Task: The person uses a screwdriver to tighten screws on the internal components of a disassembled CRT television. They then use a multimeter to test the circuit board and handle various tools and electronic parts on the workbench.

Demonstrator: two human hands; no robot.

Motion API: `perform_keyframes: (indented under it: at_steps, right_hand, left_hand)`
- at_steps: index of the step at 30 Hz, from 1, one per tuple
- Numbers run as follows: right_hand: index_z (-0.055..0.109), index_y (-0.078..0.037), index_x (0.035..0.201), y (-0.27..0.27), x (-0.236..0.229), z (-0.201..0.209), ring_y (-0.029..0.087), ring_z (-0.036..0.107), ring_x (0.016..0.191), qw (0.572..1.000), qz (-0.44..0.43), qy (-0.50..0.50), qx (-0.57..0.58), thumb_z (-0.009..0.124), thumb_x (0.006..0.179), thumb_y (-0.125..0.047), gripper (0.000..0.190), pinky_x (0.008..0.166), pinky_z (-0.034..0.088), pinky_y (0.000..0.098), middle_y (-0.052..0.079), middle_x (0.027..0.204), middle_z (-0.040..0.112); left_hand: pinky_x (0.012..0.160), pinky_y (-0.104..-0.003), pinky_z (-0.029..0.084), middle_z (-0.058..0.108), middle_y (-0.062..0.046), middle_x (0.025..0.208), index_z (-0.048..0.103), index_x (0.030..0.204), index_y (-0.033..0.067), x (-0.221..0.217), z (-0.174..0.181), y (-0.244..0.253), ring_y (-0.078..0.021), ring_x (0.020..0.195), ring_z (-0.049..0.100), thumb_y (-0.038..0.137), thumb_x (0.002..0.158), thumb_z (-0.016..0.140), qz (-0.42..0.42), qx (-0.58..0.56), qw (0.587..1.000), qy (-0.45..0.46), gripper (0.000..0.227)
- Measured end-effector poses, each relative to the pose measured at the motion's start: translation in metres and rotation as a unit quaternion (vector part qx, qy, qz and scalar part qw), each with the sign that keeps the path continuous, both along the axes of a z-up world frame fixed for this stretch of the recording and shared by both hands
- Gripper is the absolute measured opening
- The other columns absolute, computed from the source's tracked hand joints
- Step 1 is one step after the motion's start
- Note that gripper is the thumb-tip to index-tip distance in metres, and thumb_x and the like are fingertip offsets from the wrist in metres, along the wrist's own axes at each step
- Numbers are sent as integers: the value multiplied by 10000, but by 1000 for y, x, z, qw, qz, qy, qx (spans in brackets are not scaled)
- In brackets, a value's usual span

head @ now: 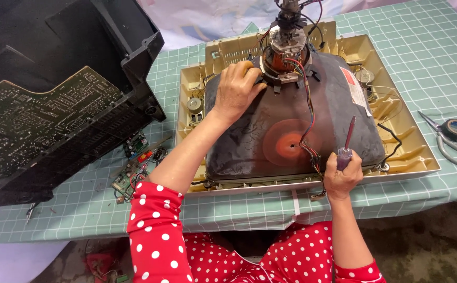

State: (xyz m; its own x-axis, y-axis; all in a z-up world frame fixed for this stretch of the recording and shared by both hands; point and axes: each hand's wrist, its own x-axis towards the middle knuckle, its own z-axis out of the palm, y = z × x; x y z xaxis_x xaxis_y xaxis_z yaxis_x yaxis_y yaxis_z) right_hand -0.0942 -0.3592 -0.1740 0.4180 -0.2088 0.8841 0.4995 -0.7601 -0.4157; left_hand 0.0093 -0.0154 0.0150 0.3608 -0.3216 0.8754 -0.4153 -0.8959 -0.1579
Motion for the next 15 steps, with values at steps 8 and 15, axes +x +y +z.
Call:
perform_keyframes:
  at_steps: [8, 15]
  right_hand:
    - [665, 63, 1116, -1, 0, -1, 447, 649, 709, 1000, 0, 0, 4, 786, 973, -191, 315, 669, 533, 465, 195, 844, 623]
    - [672, 58, 1127, -1, 4, -7, 452, 656, 720, 1000, -4, -5, 3, 785, 972, -219, 336, 669, 534, 465, 197, 843, 629]
  left_hand:
    - [832, -366, 482, 543, -20, 1059, 595, 984, 184, 5, 0, 1, -229, 900, 579, 430, 709, 880, 24, 31, 999, -25, 466]
    - [854, -360, 491, 568, -46, 1135, 613, 1271, 242, -1, 8, -1, -234, 948, 603, 388, 783, 872, 4, 35, 999, -24, 572]
